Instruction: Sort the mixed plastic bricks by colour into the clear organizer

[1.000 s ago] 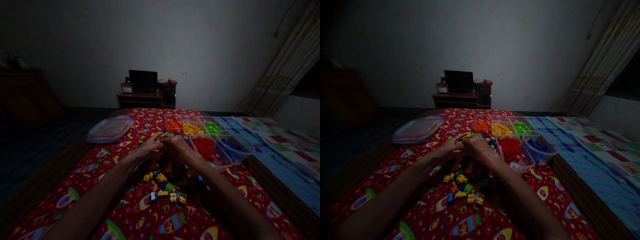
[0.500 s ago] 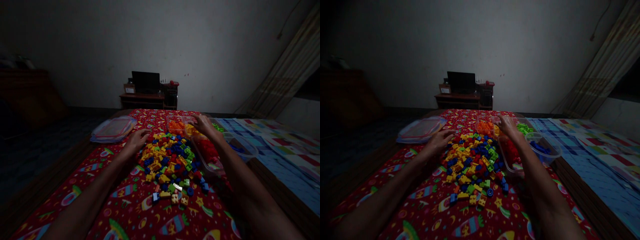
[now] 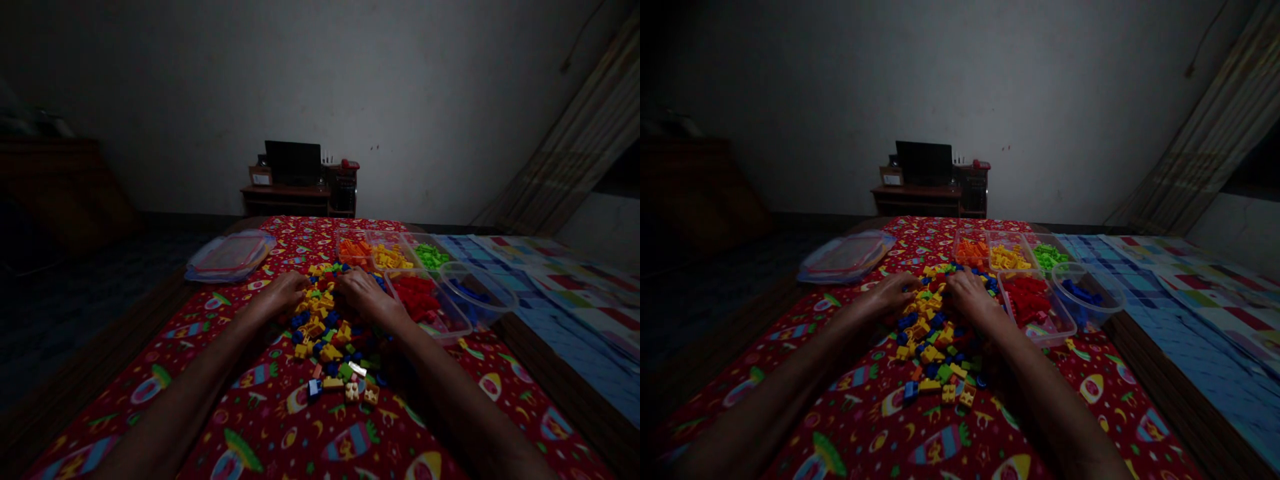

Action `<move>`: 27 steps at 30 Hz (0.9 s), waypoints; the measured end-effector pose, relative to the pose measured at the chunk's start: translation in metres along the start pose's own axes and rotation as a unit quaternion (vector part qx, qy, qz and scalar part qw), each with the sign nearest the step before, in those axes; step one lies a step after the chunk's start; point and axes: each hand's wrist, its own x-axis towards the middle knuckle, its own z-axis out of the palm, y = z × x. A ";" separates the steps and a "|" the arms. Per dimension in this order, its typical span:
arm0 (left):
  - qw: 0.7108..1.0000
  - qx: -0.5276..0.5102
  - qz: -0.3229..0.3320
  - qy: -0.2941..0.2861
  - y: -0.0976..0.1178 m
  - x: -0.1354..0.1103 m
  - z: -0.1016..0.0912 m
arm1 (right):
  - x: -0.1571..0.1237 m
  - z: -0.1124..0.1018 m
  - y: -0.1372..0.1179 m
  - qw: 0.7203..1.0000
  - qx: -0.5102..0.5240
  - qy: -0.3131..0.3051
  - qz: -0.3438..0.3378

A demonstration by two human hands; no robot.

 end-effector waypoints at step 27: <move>0.997 -0.023 0.039 -0.065 0.037 -0.015 -0.021 | -0.002 -0.008 -0.020 0.995 0.069 -0.026 -0.071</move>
